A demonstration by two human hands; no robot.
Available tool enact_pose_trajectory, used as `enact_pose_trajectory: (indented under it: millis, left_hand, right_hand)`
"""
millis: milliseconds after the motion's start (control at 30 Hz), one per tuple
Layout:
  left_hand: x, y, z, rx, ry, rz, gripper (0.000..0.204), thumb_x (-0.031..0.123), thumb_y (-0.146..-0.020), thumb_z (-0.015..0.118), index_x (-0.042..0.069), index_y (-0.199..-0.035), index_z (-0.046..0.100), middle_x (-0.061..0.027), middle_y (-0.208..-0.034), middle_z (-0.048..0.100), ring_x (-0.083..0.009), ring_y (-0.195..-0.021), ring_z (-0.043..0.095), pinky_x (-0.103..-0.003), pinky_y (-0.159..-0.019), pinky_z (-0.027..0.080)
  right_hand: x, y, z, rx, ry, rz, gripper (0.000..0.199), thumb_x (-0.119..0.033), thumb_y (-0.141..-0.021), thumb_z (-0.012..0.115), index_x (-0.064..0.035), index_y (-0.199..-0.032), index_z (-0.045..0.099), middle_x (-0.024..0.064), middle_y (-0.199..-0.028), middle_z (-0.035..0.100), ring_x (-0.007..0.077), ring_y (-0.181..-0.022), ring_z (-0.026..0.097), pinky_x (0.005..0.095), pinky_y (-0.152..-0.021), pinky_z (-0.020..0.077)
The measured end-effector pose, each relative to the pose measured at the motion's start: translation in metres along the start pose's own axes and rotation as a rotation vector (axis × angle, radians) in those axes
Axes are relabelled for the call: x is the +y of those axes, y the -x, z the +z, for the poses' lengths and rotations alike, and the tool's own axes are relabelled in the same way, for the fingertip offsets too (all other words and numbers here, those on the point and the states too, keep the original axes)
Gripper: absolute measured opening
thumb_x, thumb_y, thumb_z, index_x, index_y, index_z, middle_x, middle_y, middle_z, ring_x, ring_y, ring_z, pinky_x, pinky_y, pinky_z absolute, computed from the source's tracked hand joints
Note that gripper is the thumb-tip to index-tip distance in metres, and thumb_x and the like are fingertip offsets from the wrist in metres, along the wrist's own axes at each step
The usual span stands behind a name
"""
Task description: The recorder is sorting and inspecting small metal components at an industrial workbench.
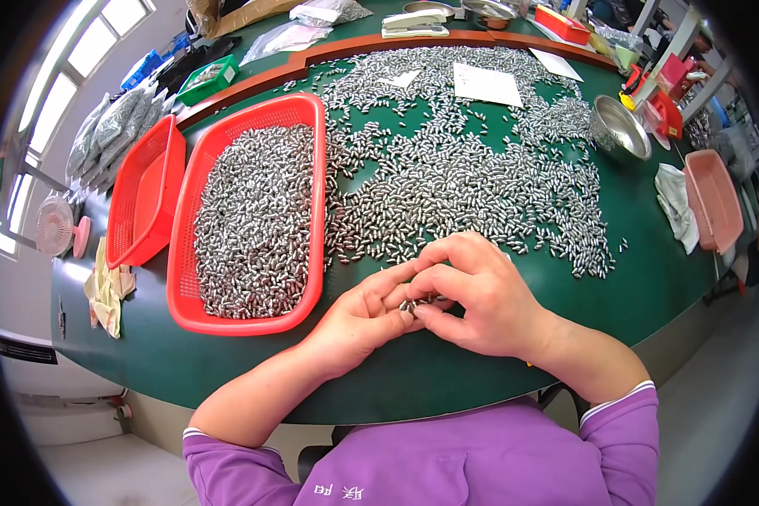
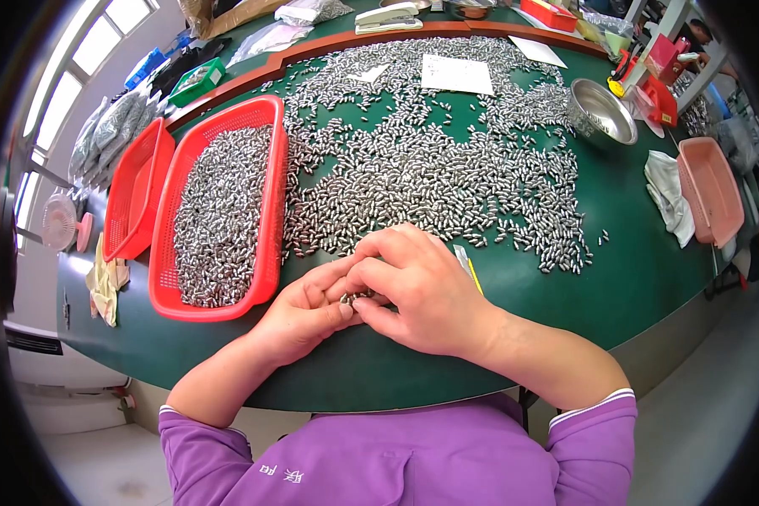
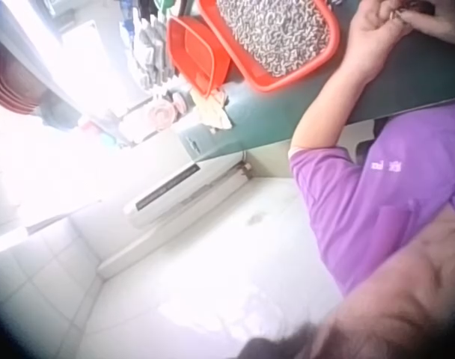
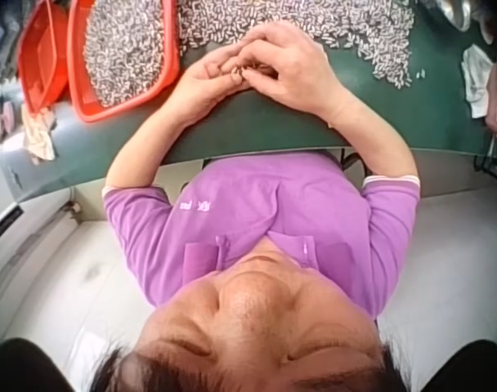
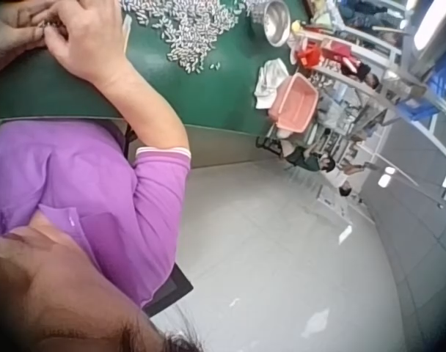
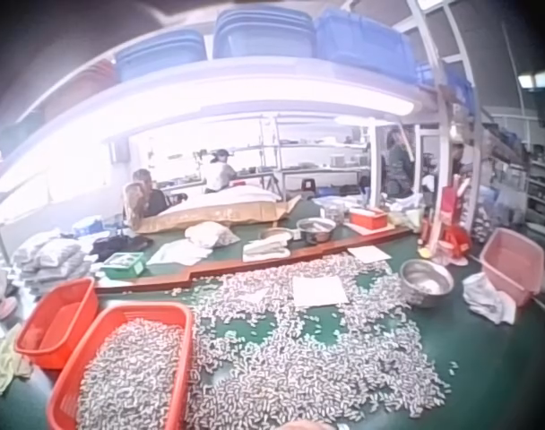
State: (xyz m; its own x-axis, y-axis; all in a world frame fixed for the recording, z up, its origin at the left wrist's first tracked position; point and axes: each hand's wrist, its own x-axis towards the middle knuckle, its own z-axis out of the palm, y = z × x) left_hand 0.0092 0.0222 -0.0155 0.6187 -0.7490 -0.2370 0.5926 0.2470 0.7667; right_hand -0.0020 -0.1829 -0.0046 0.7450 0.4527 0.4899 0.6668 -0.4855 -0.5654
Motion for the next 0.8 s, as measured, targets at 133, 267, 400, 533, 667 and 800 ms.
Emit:
enact_pose_trajectory:
  millis: [133, 267, 400, 533, 667, 800]
  left_hand:
    - [-0.0019, 0.0001, -0.0019, -0.006, -0.041, 0.019, 0.060, 0.000, -0.096, 0.049, 0.001, -0.150, 0.022, -0.0130, -0.138, 0.050, -0.0209, -0.131, 0.048, -0.034, -0.110, 0.039]
    - [-0.0011, 0.0009, -0.0031, -0.020, -0.026, 0.014, 0.059, 0.000, -0.097, 0.048, 0.001, -0.150, 0.023, -0.0126, -0.138, 0.050, -0.0187, -0.129, 0.049, -0.033, -0.109, 0.039]
    - [-0.0004, 0.0000, -0.0045, -0.013, -0.016, -0.001, 0.059, 0.001, -0.097, 0.048, 0.001, -0.150, 0.022, -0.0129, -0.139, 0.049, -0.0188, -0.129, 0.048, -0.034, -0.109, 0.039]
    - [0.0003, -0.0019, -0.0029, -0.010, -0.028, 0.006, 0.060, 0.000, -0.096, 0.047, 0.002, -0.150, 0.021, -0.0128, -0.141, 0.047, -0.0190, -0.131, 0.046, -0.034, -0.109, 0.039]
    - [-0.0072, -0.0006, -0.0073, 0.027, -0.017, 0.034, 0.061, -0.002, -0.096, 0.047, 0.002, -0.151, 0.020, -0.0124, -0.141, 0.047, -0.0183, -0.131, 0.046, -0.034, -0.109, 0.040]
    - [-0.0055, 0.0002, -0.0070, 0.031, -0.042, 0.013, 0.061, -0.002, -0.096, 0.046, 0.002, -0.151, 0.021, -0.0118, -0.140, 0.048, -0.0180, -0.130, 0.047, -0.033, -0.108, 0.040]
  right_hand:
    - [-0.0014, 0.0001, 0.0015, 0.026, 0.034, -0.019, 0.021, -0.008, -0.068, 0.076, -0.0123, -0.087, 0.067, 0.0036, -0.102, 0.058, 0.0239, -0.090, 0.058, 0.0380, -0.078, 0.0471]
    - [-0.0008, 0.0004, 0.0004, 0.011, 0.017, -0.020, 0.022, -0.010, -0.070, 0.075, -0.0138, -0.090, 0.067, 0.0043, -0.102, 0.057, 0.0254, -0.094, 0.057, 0.0392, -0.080, 0.0464]
    - [-0.0008, 0.0003, 0.0023, 0.058, 0.103, -0.088, 0.019, -0.014, -0.072, 0.074, -0.0144, -0.090, 0.066, 0.0040, -0.103, 0.056, 0.0249, -0.098, 0.057, 0.0395, -0.082, 0.0454]
    - [-0.0004, 0.0007, 0.0021, 0.085, 0.279, -0.168, 0.017, -0.018, -0.073, 0.073, -0.0146, -0.087, 0.065, 0.0031, -0.105, 0.057, 0.0228, -0.101, 0.057, 0.0388, -0.083, 0.0451]
    - [-0.0016, -0.0008, 0.0005, 0.108, 0.335, -0.240, 0.023, -0.017, -0.069, 0.077, -0.0157, -0.090, 0.068, 0.0007, -0.104, 0.058, 0.0216, -0.099, 0.058, 0.0374, -0.079, 0.0476]
    - [-0.0027, -0.0015, 0.0014, 0.112, 0.327, -0.249, 0.021, -0.017, -0.069, 0.077, -0.0147, -0.088, 0.068, 0.0004, -0.104, 0.058, 0.0214, -0.099, 0.058, 0.0373, -0.078, 0.0477]
